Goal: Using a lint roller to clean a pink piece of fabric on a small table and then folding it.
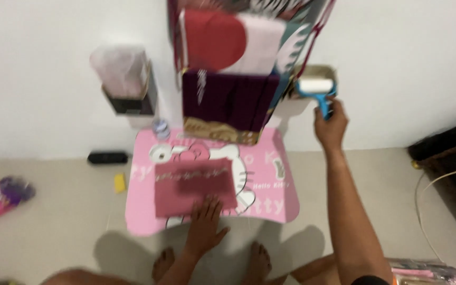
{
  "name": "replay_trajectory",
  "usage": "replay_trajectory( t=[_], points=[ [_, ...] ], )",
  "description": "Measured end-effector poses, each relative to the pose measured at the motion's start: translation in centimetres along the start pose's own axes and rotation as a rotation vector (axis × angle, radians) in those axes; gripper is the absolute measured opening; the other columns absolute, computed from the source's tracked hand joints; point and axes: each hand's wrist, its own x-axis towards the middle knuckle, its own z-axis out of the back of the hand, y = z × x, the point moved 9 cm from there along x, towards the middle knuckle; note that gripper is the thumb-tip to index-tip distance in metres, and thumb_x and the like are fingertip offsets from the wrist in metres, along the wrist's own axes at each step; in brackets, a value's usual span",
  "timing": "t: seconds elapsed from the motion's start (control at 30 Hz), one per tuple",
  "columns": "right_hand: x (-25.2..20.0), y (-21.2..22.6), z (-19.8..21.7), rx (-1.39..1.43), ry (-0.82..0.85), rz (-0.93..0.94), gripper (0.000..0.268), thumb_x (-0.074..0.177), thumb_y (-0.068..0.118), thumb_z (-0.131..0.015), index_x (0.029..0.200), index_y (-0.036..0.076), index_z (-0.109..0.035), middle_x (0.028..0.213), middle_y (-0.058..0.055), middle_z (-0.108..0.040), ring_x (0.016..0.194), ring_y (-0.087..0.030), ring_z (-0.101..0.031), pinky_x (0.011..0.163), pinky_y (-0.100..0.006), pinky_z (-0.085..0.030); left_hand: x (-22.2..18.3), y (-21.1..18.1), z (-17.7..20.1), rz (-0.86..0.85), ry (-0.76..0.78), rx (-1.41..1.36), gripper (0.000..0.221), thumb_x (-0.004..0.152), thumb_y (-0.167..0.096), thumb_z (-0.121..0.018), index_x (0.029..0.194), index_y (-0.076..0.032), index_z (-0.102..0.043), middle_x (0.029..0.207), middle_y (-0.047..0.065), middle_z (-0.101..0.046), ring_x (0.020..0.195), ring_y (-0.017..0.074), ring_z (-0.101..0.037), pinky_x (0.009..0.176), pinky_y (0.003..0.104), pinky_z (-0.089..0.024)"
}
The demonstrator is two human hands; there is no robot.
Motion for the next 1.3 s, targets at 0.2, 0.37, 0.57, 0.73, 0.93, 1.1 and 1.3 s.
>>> replay_trajectory(
  t=[0.2,0.37,0.57,0.73,0.93,1.1,1.3],
  points=[
    [-4.2,9.3,4.9,-0.027,-0.12,0.153,0.05,0.101,0.005,-0.07,0.145,-0.001,-0.046,0.135,-0.018,-0.056,0.109,-0.032,-0.057,0.081,-0.042,-0.046,0.4,-1.5,1.6,0.001,-0.009,0.035,0.067,0.09,-0.039,-0.066,0.147,-0.005,-0.05,0.155,0.016,-0.046,0.148,0.0365,-0.036,0.117,0.071,-0.023],
    [-13.0,10.7,4.3,0.009,-0.14,0.3,0.042,0.094,-0.011,-0.07,0.133,-0.007,-0.055,0.125,-0.022,-0.057,0.109,-0.041,-0.055,0.096,-0.042,-0.042,2.7,-1.8,0.1,0.068,0.064,0.16,0.103,0.065,-0.038,-0.09,0.152,-0.009,-0.042,0.163,0.021,-0.033,0.154,0.0416,-0.025,0.119,0.075,-0.02],
    [-23.6,8.7,-3.9,0.171,0.418,0.076,0.045,0.086,-0.009,-0.061,0.131,-0.005,-0.062,0.124,-0.028,-0.065,0.117,-0.051,-0.059,0.105,-0.053,-0.045,1.1,-2.6,-1.9,-0.035,-0.025,0.141,0.072,0.083,-0.028,-0.08,0.147,-0.012,-0.052,0.158,0.014,-0.045,0.149,0.0357,-0.037,0.118,0.068,-0.027],
    [-27.9,10.4,-8.5,-0.058,1.11,0.082,0.102,0.066,-0.006,-0.066,0.16,0.015,-0.032,0.166,-0.017,-0.031,0.15,-0.046,-0.026,0.123,-0.058,-0.022,-1.1,-4.6,-1.1,-0.284,-0.071,-0.189,0.038,0.106,-0.019,-0.053,0.143,-0.02,-0.056,0.154,0.004,-0.052,0.147,0.0286,-0.042,0.12,0.064,-0.027],
    [-29.0,11.4,-8.0,-0.374,1.546,0.228,0.138,0.055,0.031,-0.097,0.164,0.023,-0.013,0.173,-0.014,-0.003,0.157,-0.042,-0.001,0.127,-0.058,-0.005,-2.3,-3.8,1.9,-0.351,-0.046,-0.192,0.04,0.104,-0.02,-0.054,0.144,-0.026,-0.054,0.158,0.006,-0.048,0.148,0.0332,-0.04,0.118,0.063,-0.029],
    [-30.3,13.4,-9.2,-0.376,1.497,0.638,0.142,0.054,0.045,-0.1,0.164,0.023,-0.012,0.172,-0.013,-0.001,0.157,-0.037,0.004,0.126,-0.055,0.006,-4.6,-1.7,-0.2,-0.362,0.026,-0.209,0.059,0.09,-0.021,-0.07,0.147,-0.03,-0.052,0.155,0.006,-0.049,0.146,0.0348,-0.041,0.118,0.062,-0.03],
    [-34.5,11.6,-11.6,-0.044,1.175,0.944,0.136,0.051,0.035,-0.098,0.163,0.017,-0.023,0.168,-0.004,-0.029,0.156,-0.03,-0.016,0.128,-0.052,-0.001,-5.1,0.3,1.3,-0.27,0.079,-0.41,0.067,0.091,-0.013,-0.069,0.153,-0.028,-0.048,0.155,0.01,-0.049,0.144,0.0372,-0.042,0.118,0.06,-0.028]
  ],
)
